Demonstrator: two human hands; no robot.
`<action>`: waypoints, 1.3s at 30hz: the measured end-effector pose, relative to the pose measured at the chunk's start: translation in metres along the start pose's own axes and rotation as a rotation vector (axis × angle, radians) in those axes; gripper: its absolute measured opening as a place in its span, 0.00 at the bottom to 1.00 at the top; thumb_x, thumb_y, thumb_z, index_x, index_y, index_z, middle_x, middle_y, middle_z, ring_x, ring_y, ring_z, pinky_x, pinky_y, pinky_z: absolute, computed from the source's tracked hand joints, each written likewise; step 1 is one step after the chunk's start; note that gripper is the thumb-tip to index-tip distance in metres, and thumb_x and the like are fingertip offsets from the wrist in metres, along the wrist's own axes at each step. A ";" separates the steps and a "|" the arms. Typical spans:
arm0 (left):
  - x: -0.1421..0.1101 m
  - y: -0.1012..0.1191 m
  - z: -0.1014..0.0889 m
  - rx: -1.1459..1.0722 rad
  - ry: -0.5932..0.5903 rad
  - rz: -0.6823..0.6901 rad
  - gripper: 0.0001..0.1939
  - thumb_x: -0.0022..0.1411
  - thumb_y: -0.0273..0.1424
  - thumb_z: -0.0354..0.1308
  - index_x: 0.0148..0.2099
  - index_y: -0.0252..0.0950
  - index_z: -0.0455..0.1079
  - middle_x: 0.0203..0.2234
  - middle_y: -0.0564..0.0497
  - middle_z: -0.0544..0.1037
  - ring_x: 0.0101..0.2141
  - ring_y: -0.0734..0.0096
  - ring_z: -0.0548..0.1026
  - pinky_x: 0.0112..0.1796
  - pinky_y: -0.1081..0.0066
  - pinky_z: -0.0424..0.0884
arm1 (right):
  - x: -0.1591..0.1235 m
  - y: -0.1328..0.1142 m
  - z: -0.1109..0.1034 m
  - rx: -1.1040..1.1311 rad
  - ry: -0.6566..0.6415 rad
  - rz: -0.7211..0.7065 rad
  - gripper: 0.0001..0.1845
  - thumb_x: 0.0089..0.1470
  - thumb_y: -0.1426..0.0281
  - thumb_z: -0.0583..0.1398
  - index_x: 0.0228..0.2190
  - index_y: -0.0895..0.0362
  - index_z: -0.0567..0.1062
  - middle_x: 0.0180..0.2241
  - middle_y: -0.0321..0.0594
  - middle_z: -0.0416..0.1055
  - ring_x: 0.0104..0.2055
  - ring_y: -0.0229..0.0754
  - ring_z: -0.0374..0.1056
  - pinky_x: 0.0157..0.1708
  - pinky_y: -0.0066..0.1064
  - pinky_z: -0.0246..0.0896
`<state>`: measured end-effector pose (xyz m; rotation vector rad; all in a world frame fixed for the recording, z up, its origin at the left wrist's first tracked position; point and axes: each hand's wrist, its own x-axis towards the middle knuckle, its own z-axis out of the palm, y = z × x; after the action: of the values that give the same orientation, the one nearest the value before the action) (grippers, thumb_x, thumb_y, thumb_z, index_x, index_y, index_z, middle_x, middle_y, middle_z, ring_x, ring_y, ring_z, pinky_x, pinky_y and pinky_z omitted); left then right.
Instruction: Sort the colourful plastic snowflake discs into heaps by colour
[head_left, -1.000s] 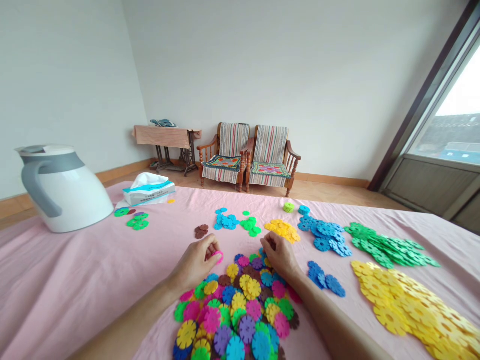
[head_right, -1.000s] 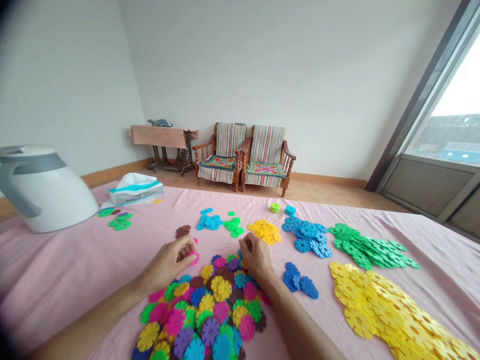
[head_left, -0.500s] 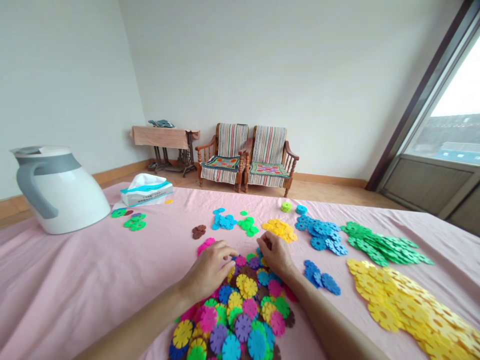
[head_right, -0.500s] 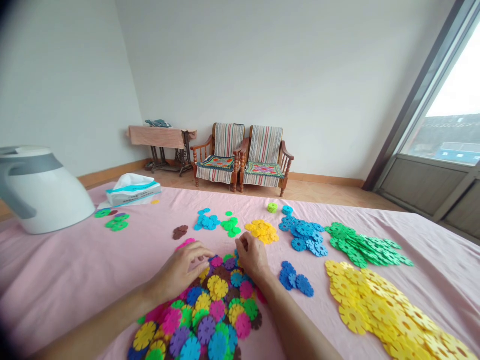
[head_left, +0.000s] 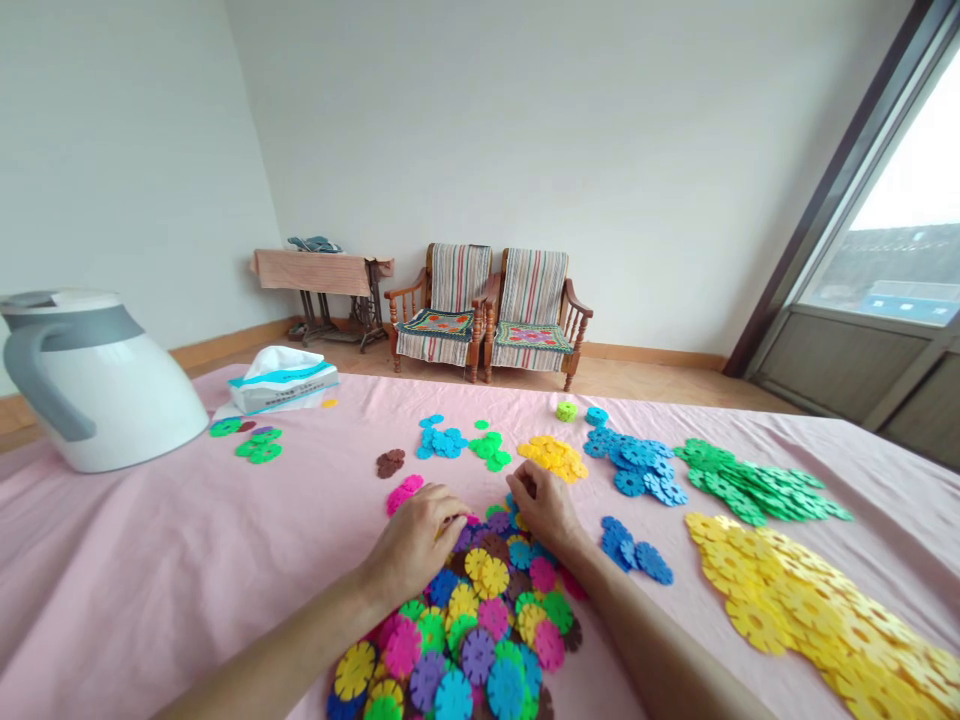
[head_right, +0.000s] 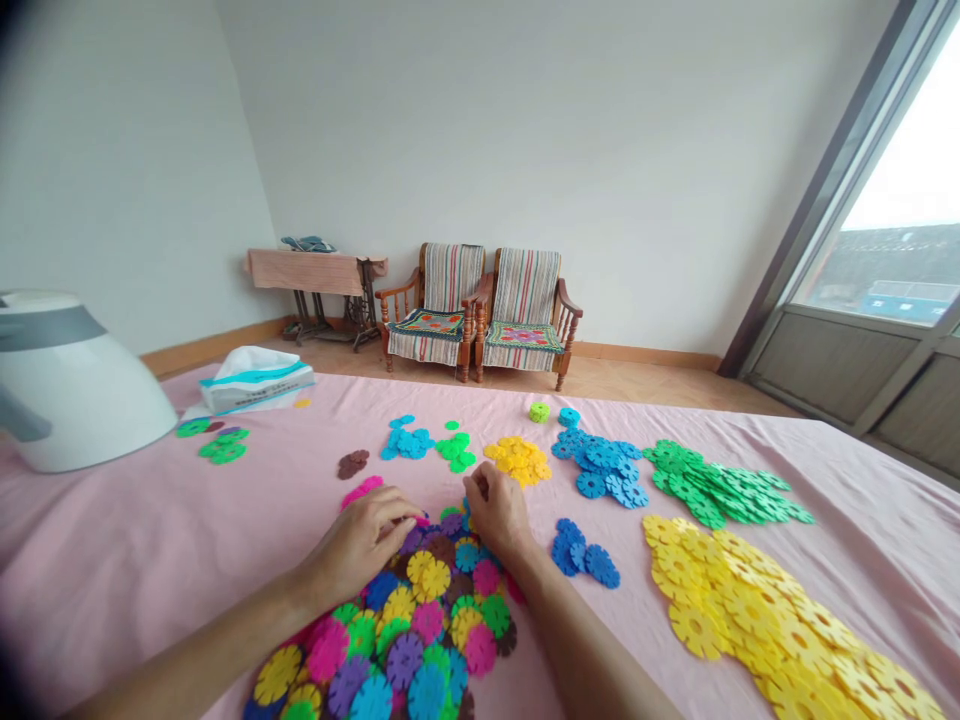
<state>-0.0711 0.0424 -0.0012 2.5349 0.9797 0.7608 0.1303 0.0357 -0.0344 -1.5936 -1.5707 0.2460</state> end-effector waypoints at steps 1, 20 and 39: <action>0.000 -0.004 -0.002 0.013 0.020 -0.025 0.11 0.60 0.26 0.48 0.35 0.37 0.73 0.30 0.50 0.75 0.36 0.68 0.71 0.39 0.70 0.65 | 0.000 0.000 0.000 0.000 0.001 -0.001 0.12 0.51 0.66 0.52 0.20 0.57 0.64 0.16 0.31 0.61 0.20 0.33 0.58 0.21 0.24 0.46; -0.015 -0.051 -0.063 -0.058 -0.252 -0.174 0.07 0.55 0.33 0.52 0.31 0.35 0.67 0.22 0.55 0.69 0.25 0.73 0.66 0.26 0.77 0.61 | 0.000 -0.002 -0.001 0.009 -0.012 0.015 0.12 0.51 0.66 0.52 0.19 0.56 0.62 0.16 0.31 0.60 0.19 0.33 0.57 0.21 0.24 0.45; -0.030 -0.045 -0.096 -0.011 -0.649 -0.275 0.11 0.38 0.28 0.60 0.28 0.35 0.63 0.23 0.58 0.66 0.25 0.74 0.64 0.23 0.78 0.58 | -0.001 0.001 -0.001 -0.019 -0.013 0.010 0.13 0.52 0.65 0.52 0.20 0.57 0.65 0.17 0.32 0.63 0.20 0.34 0.60 0.21 0.24 0.47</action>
<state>-0.1696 0.0633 0.0447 2.3105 1.0331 -0.1376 0.1313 0.0346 -0.0350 -1.6183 -1.5800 0.2481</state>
